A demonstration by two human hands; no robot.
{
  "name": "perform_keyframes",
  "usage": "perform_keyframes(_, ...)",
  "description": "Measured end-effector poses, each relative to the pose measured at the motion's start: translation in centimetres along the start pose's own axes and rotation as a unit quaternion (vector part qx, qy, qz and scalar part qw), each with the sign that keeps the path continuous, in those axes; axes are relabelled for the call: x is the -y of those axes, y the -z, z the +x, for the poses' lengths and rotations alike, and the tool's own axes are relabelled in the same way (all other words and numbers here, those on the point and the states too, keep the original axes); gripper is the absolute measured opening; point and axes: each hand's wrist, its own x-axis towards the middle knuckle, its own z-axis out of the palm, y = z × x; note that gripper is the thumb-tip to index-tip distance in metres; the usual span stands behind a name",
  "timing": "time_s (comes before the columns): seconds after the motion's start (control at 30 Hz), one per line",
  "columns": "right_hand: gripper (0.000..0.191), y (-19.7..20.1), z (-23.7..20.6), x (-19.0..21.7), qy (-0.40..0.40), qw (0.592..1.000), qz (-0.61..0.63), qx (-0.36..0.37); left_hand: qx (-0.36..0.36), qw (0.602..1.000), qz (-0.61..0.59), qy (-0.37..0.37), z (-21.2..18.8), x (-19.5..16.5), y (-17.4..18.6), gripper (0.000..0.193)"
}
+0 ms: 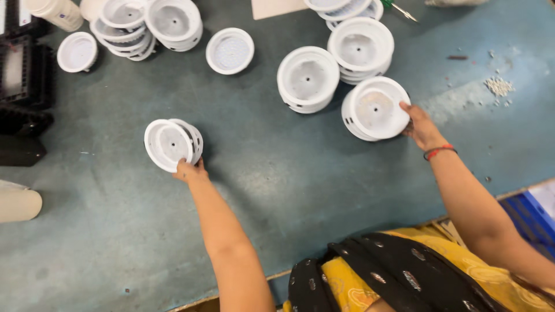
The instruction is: The person assembles LED light fixtures by screwing small metal screws into white circular LED panels using a green electric screwdriver. They handle multiple panels, pick up screws, and place finished units into a blue bin.
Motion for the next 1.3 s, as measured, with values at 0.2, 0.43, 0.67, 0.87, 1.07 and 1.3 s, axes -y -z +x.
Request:
perform_keyframes(0.2, 0.05, -1.6, 1.1, -0.7, 0.01, 0.999, 0.004, -0.031, 0.002, 1.0, -0.013, 0.011, 2.6, -1.1, -6.4, 0.061)
perform_keyframes(0.43, 0.048, -1.9, 3.6, -2.5, 0.03, 0.996, -0.003, -0.085, 0.001, 1.0, 0.011, 0.008, 7.2, -0.8, -14.0, 0.056)
perform_keyframes(0.67, 0.05, -2.2, 4.0, -4.7, 0.067, 0.984, -0.041, -0.16, -0.015, 0.999, 0.044, 0.013, 12.4, 0.0, -19.2, 0.053)
perform_keyframes(0.87, 0.047, -0.8, 4.4, -5.7, 0.044, 0.993, 0.001, -0.108, -0.025, 0.999, 0.039, -0.003, 15.4, -0.3, -21.9, 0.048)
perform_keyframes(1.07, 0.051, 0.1, 2.9, -7.1, 0.028, 0.995, 0.028, -0.096, -0.022, 0.997, 0.07, 0.026, 17.2, -1.6, -22.6, 0.05)
perform_keyframes(1.3, 0.053, 2.6, -0.7, -9.7, -0.023, 0.992, 0.02, -0.123, -0.077, 0.985, 0.153, 0.021, 17.0, -1.8, -22.3, 0.046)
